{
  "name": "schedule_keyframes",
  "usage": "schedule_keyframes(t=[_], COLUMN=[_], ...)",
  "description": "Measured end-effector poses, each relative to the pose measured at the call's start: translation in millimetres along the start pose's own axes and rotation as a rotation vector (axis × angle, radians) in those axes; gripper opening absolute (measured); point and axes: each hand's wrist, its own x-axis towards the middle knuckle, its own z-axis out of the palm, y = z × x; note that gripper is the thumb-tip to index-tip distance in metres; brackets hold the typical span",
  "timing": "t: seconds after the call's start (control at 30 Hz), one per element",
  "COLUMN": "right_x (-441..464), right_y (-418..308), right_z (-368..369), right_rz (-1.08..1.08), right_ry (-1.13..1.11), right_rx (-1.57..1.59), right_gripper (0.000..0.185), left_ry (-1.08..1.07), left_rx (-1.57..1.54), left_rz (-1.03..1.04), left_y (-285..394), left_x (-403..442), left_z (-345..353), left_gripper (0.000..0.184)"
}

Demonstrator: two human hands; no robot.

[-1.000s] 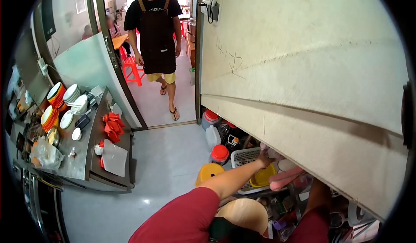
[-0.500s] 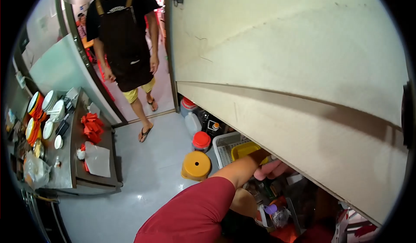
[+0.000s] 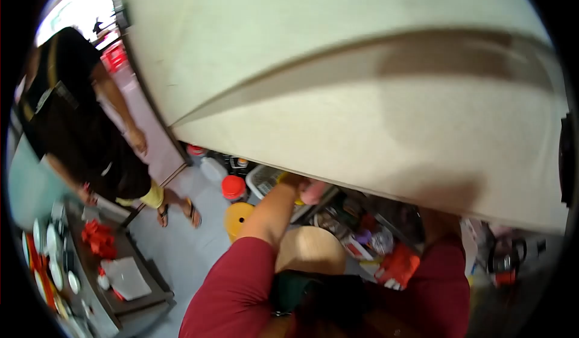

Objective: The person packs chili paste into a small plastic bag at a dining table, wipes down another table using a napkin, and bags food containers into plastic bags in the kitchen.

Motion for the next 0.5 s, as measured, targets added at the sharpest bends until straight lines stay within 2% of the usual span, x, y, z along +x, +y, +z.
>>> schedule_keyframes(t=[0.1,0.2,0.33,0.4,0.43,0.47,0.5], right_x=[-4.0,-7.1,-9.9,-17.0,-23.4,-33.8,-47.5], right_y=[0.6,-5.0,-19.4,-34.5,-44.6,-57.3,-71.2], right_z=[-9.0,-8.0,-15.8,-27.1,-36.9,-47.9,-60.2], right_rz=[0.007,0.007,-0.028,-0.064,-0.107,-0.16,-0.227], right_ry=[0.016,0.033,0.089,0.133,0.156,0.168,0.167], right_rx=[0.0,0.04,0.15,0.241,0.297,0.353,0.416], right_gripper=[0.017,0.017,0.017,0.017,0.017,0.017,0.017], left_ry=[0.099,0.3,0.512,0.434,0.539,0.455,0.248], left_rx=[-0.019,0.031,0.057,-0.069,0.059,0.254,0.296], left_rz=[0.02,0.055,0.017,-0.013,0.019,-0.013,0.083], left_y=[-20.0,-55.2,-103.6,-110.7,-112.8,-123.5,-97.6], left_x=[21.5,40.3,21.1,-16.8,-41.7,-58.6,-95.8], left_z=[-5.8,-26.7,-62.4,-73.4,-63.4,-62.6,-41.2], left_gripper=[0.036,0.034,0.032,0.023,0.019,0.019,0.022])
